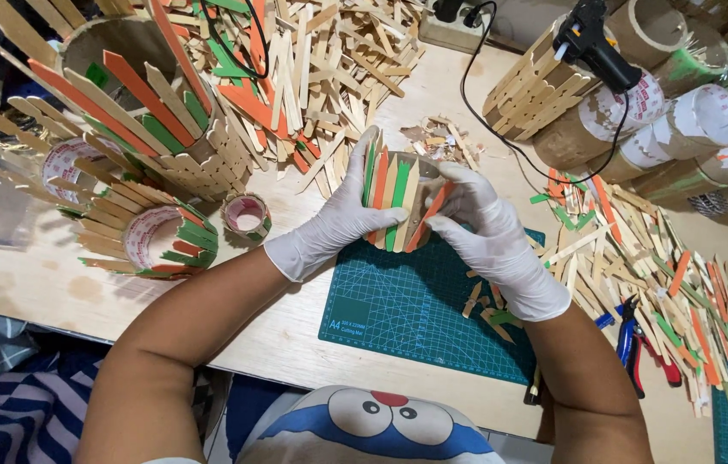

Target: Gluing colored popsicle sticks onto a cardboard tube using a hot glue gun

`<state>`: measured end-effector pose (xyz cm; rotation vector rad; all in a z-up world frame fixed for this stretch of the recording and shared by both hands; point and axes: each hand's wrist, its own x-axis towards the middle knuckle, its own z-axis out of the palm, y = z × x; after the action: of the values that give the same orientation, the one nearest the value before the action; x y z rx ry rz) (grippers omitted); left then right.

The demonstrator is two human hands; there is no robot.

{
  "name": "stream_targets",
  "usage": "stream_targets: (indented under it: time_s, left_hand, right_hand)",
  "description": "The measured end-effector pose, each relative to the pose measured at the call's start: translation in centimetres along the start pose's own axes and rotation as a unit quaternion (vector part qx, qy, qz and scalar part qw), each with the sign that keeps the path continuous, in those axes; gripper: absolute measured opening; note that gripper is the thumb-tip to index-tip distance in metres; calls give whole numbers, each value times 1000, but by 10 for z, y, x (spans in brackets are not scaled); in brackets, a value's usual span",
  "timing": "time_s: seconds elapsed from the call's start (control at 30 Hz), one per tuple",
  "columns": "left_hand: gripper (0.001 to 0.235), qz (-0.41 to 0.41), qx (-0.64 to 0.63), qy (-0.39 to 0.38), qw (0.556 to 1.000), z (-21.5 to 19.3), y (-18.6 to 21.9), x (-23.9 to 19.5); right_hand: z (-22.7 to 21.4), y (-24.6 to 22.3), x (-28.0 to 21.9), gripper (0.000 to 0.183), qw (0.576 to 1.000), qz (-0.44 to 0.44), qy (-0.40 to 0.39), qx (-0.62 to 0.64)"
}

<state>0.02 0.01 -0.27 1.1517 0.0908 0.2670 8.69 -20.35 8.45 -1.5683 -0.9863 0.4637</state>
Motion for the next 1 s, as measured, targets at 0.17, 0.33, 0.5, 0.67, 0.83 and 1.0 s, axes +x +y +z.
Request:
stream_targets:
  time_s: [0.17,0.33,0.5,0.67,0.83,1.0]
  left_hand:
    - [126,1,7,-2,1000,0,1,0]
    - [126,-4,9,0,1000,2,3,-3]
    - [126,-4,-2,1,1000,3,4,-3]
    - [124,-2,1,3,1000,3,4,-2]
    - [126,0,2,2,1000,4,6,-3]
    - [126,-5,0,4,1000,3,5,-2]
  right_hand:
    - [0,-9,8,75,996,24,21,-86]
    - [-1,-5,13,74,994,33,17,-102]
    - [-3,-5,17,75,994,37,2,-102]
    - [-4,-7,22,76,992,46,-4,-114]
    - [-8,2,16,86,990,21,-15,-141]
    - [-4,17,-3,95,979,-68,-34,-187]
